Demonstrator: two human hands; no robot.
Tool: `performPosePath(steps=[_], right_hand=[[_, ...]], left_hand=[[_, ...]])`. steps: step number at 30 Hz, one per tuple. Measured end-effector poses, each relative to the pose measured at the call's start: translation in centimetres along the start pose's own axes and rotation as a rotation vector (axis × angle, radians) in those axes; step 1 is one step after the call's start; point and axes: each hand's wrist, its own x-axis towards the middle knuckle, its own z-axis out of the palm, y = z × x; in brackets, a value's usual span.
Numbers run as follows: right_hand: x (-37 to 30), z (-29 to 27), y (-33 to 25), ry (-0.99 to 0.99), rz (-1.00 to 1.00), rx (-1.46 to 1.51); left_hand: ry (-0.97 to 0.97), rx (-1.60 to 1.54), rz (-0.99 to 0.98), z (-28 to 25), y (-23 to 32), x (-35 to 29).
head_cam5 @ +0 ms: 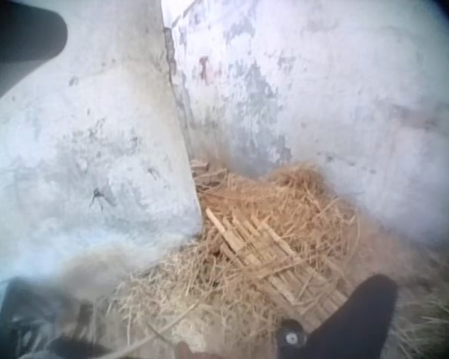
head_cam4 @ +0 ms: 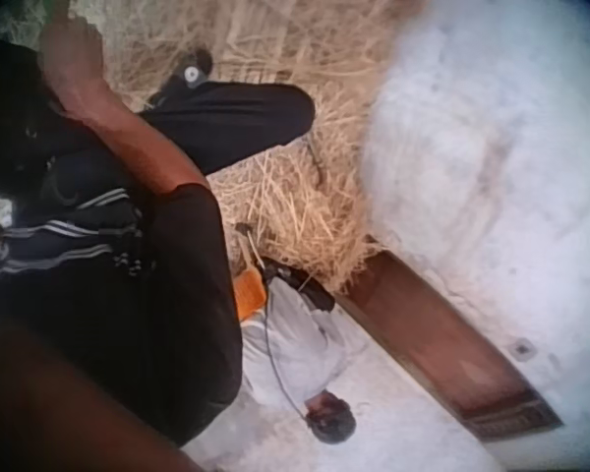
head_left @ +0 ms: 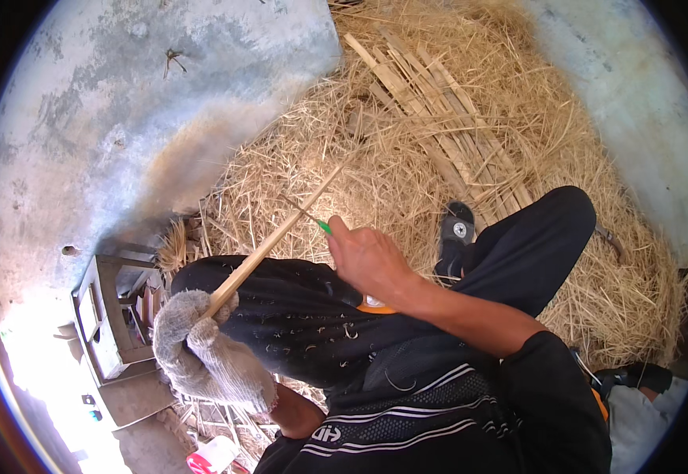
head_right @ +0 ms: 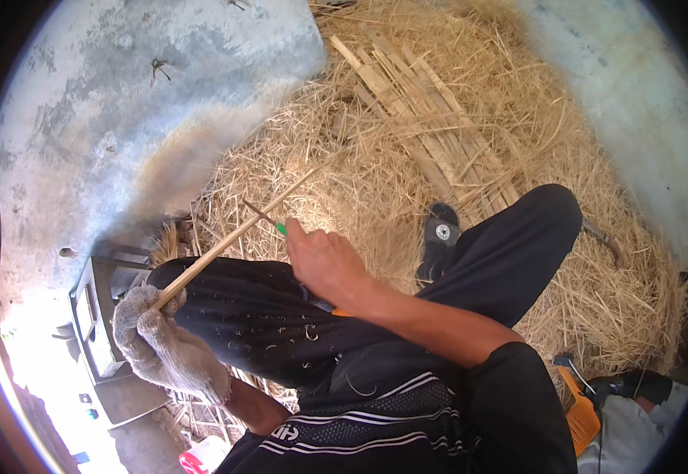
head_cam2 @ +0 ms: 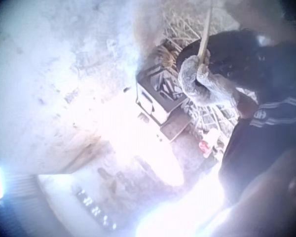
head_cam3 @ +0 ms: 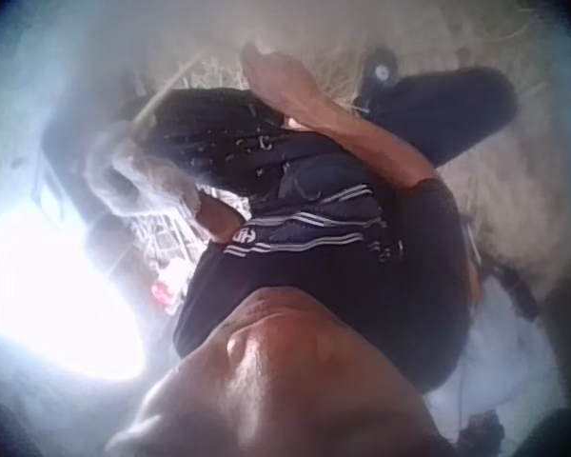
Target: The person sits on a straw-covered floor and uses a machete to split a long bamboo stick into thin strips. They then use a green utility knife to shave and smooth the edges of the bamboo strips.
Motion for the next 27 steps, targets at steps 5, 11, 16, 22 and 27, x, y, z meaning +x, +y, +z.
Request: performPosePath(steps=[5,11,16,22,27], right_hand=[[-0.5,-2.0,-4.2,0.021,-0.116,0.116],[2.0,0.6,1.4,-0.096,0.075,-0.058],[1.5,2.2,2.2,-0.065,0.065,-0.117],[5.1,3.1,6.2,-0.047,0.108,-0.303],[1.5,6.1,27.2,-0.195,0.843,-0.502]], left_hand=[[0.032,-0.069,-0.015,0.5,0.0,0.2],[0.069,-0.044,-0.056,0.7,0.4,0.4],[0.084,-0.054,-0.041,0.6,0.3,0.5],[0.11,0.0,-0.068,0.4,0.7,0.6],[0.044,0.021,-0.072,1.4,3.0,0.8]])
